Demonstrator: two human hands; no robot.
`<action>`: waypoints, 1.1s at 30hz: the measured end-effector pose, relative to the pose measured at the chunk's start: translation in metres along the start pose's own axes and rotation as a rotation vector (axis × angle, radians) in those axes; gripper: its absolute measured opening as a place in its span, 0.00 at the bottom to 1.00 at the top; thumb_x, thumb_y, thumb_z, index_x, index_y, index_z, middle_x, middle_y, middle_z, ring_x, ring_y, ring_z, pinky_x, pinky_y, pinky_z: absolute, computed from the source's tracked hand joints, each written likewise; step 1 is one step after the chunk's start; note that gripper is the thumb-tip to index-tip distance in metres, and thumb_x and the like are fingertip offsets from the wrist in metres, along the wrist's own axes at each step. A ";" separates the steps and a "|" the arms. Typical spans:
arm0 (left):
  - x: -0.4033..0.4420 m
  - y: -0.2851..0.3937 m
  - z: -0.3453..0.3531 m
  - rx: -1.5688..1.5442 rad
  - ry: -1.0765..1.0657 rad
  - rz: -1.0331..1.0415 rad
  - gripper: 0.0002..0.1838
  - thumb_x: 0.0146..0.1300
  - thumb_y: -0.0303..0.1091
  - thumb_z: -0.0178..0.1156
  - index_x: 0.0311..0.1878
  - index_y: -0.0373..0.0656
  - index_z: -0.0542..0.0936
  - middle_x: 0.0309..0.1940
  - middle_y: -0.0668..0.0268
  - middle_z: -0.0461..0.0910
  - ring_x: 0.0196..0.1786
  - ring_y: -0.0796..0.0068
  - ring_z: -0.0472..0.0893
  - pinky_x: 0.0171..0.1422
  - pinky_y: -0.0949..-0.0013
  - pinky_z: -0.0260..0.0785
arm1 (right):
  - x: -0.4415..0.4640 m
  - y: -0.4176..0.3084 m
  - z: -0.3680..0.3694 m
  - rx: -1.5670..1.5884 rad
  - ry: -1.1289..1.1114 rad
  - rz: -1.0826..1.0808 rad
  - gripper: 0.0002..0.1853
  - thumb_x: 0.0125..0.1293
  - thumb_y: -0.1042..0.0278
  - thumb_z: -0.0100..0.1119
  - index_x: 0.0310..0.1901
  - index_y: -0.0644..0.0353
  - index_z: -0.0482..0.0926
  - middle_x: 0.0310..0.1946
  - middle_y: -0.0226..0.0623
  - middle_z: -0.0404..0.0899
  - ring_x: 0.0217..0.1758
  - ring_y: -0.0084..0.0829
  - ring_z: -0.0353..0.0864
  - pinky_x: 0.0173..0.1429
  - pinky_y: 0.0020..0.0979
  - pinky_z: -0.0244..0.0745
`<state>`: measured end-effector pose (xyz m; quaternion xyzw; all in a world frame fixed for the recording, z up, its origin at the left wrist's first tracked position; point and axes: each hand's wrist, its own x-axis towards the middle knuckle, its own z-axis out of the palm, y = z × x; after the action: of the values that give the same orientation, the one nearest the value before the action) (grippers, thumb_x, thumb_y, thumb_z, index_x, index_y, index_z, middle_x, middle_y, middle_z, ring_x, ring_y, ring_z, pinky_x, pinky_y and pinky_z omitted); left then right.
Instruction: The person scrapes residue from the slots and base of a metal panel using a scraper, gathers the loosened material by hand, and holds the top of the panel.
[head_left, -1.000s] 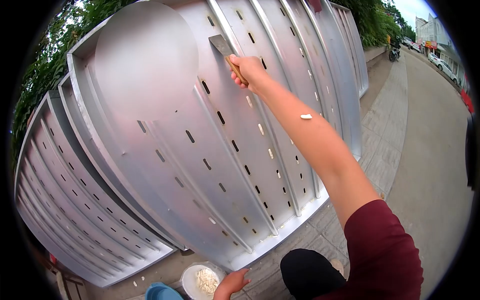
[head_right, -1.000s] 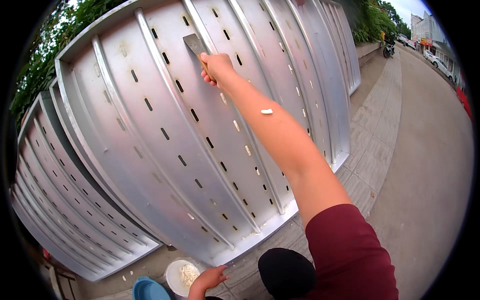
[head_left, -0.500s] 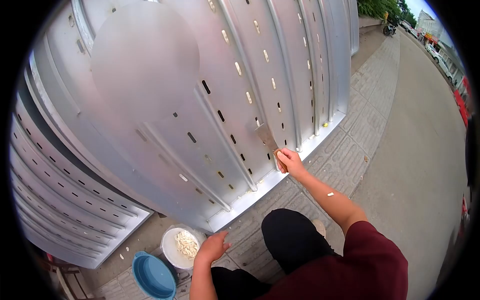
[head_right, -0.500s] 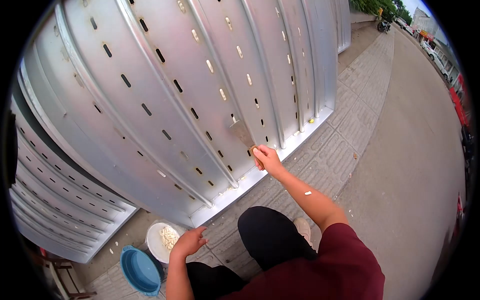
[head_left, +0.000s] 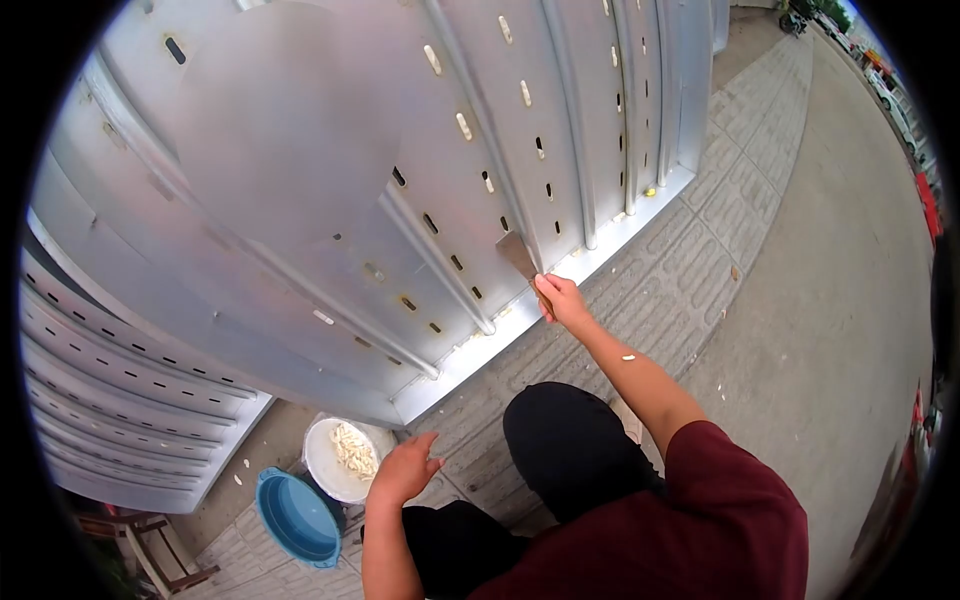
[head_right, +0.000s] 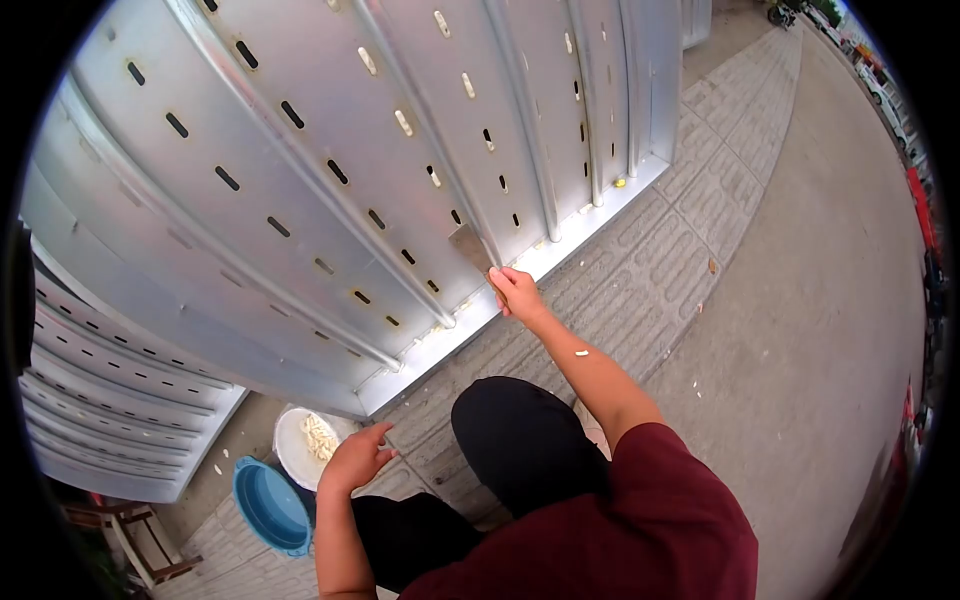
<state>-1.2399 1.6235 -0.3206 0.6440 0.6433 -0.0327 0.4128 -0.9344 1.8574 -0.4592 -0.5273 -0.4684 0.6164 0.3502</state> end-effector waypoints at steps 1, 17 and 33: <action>0.000 0.000 0.000 0.004 -0.009 -0.006 0.25 0.62 0.39 0.62 0.60 0.42 0.72 0.48 0.49 0.79 0.52 0.46 0.78 0.56 0.53 0.71 | 0.002 -0.006 0.001 -0.010 0.005 0.010 0.22 0.72 0.49 0.51 0.26 0.58 0.74 0.14 0.30 0.72 0.12 0.19 0.67 0.17 0.22 0.63; 0.002 0.004 0.001 0.018 -0.029 -0.004 0.26 0.62 0.41 0.62 0.62 0.42 0.71 0.51 0.47 0.78 0.54 0.45 0.77 0.57 0.52 0.70 | 0.034 -0.127 0.043 0.024 -0.121 -0.232 0.21 0.73 0.48 0.49 0.28 0.57 0.73 0.15 0.28 0.71 0.13 0.19 0.66 0.19 0.22 0.62; 0.000 -0.001 -0.002 0.025 -0.007 0.031 0.25 0.63 0.40 0.61 0.62 0.42 0.71 0.51 0.49 0.78 0.54 0.47 0.77 0.57 0.53 0.71 | 0.034 -0.133 0.048 0.140 0.028 -0.164 0.24 0.73 0.45 0.48 0.30 0.58 0.74 0.14 0.29 0.70 0.12 0.19 0.66 0.18 0.23 0.60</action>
<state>-1.2420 1.6250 -0.3197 0.6588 0.6315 -0.0366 0.4073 -0.9965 1.9205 -0.3436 -0.4699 -0.4610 0.6094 0.4418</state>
